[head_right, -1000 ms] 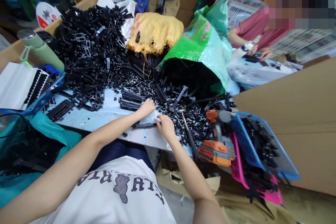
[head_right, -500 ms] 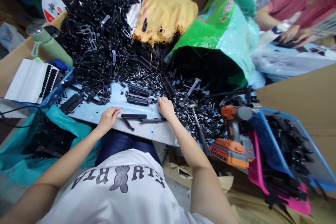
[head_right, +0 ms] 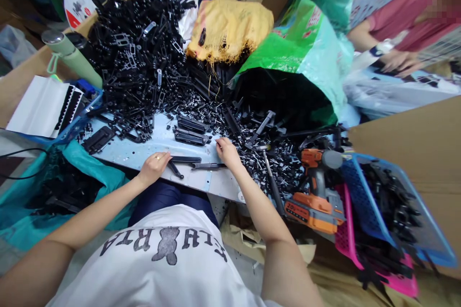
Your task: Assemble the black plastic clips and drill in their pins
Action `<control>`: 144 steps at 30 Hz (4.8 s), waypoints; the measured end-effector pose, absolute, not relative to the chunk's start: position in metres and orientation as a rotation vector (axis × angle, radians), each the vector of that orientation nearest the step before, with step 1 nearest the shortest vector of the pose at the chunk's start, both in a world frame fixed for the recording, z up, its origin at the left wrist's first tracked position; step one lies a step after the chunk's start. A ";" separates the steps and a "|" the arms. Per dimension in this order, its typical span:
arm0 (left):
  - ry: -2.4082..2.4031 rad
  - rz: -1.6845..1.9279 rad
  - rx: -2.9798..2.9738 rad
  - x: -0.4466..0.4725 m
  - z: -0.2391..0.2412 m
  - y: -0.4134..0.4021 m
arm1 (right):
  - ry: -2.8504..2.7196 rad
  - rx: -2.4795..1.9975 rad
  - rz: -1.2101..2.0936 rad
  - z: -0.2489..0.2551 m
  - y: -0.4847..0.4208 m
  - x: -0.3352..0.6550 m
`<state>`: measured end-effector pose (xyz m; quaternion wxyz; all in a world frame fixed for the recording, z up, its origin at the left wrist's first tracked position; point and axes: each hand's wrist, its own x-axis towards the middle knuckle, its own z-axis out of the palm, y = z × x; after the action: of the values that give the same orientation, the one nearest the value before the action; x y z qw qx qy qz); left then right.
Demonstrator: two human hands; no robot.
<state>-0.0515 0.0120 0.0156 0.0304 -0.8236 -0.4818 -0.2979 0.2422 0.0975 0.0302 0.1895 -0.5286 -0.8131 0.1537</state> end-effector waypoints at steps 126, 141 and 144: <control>-1.749 -0.524 -2.756 0.025 0.049 0.066 | -1.268 -1.499 1.130 0.033 0.033 0.211; -2.069 -1.505 -2.862 0.027 0.067 0.028 | -1.036 -1.252 1.560 0.052 0.037 0.184; -1.995 -1.407 -2.852 0.029 0.071 0.022 | -1.360 -1.222 1.398 0.060 0.042 0.198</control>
<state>0.0290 0.0217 0.0710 -0.3016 -0.7243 -0.5067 -0.3573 0.1978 0.0416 0.0601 0.4079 -0.4846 -0.5394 0.5548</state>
